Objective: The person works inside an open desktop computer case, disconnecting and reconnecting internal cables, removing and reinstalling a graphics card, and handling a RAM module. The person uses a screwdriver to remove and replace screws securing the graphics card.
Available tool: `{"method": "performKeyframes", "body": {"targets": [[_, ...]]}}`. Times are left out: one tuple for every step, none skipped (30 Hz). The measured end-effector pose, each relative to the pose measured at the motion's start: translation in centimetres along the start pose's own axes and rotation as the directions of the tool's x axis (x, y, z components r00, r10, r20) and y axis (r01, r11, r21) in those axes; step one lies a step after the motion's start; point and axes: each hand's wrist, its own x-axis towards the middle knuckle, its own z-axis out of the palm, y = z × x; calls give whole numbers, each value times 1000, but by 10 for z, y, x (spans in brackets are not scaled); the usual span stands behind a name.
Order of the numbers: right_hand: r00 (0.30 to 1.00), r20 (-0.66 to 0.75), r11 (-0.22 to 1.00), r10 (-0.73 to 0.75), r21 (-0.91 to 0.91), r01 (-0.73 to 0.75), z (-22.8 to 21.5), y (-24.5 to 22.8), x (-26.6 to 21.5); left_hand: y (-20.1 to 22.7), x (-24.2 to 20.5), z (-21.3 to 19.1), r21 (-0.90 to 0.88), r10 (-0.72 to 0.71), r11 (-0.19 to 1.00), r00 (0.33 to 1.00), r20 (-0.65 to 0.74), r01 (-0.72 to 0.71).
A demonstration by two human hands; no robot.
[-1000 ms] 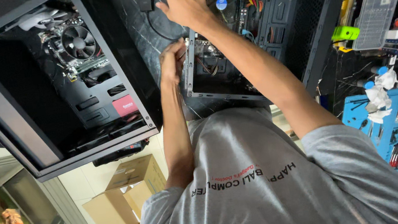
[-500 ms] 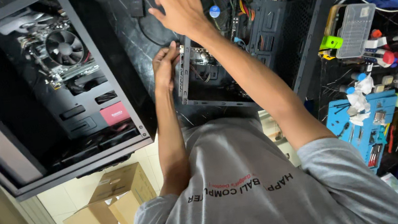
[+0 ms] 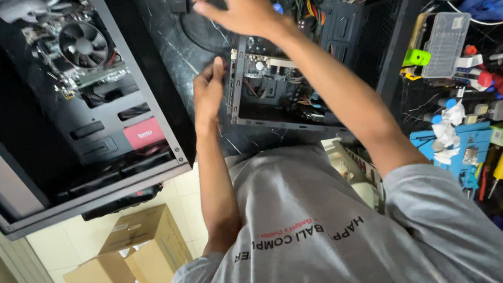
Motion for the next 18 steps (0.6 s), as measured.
{"method": "performKeyframes", "body": {"targets": [[999,-12,946,-33,322,35,-8,1,-5,2,-8,0,71,113,991,994,-8,-113],[999,-6,946,-37,323,37,-27,-3,-19,4,-15,4,65,112,992,994,-12,-111],[999,-42,972,20,236,-9,-45,-7,-31,6,-21,7,108,224,969,975,-4,-223],[994,-83,987,73,148,-60,-64,-10,-43,8,-27,10,150,333,932,943,9,-330],[994,-80,987,69,152,-56,-74,-1,-61,8,-27,13,150,332,933,943,2,-328],[991,-95,992,96,90,-88,-85,10,-79,7,-26,17,248,484,845,875,23,-474],[985,-116,992,128,27,-126,-96,21,-100,7,-26,22,341,617,724,784,69,-600],[985,-115,991,130,30,-127,-104,33,-119,5,-22,26,343,615,725,786,69,-597],[986,-81,984,144,-92,-151,-112,44,-139,3,-18,29,433,658,636,742,129,-639],[986,-48,962,162,-215,-169,-121,56,-159,1,-13,34,512,690,535,697,195,-672],[985,-49,962,167,-212,-174,-129,62,-175,0,-13,37,514,686,535,700,198,-671],[987,-34,926,159,-342,-161,-137,68,-191,0,-13,41,532,680,528,705,204,-662],[989,-19,873,145,-467,-137,-144,75,-204,0,-11,45,550,678,517,706,205,-656],[990,-21,874,143,-466,-136,-150,79,-213,1,-10,45,553,679,514,705,204,-656],[991,10,871,134,-478,-113,-156,84,-221,1,-10,45,547,683,519,703,197,-657],[991,42,868,125,-489,-89,-160,89,-230,1,-11,45,542,687,523,702,190,-658],[992,44,872,116,-483,-81,-160,91,-230,3,-14,46,549,689,521,702,182,-653],[994,47,873,99,-484,-64,-160,92,-229,4,-17,47,553,705,501,685,186,-666]]}}
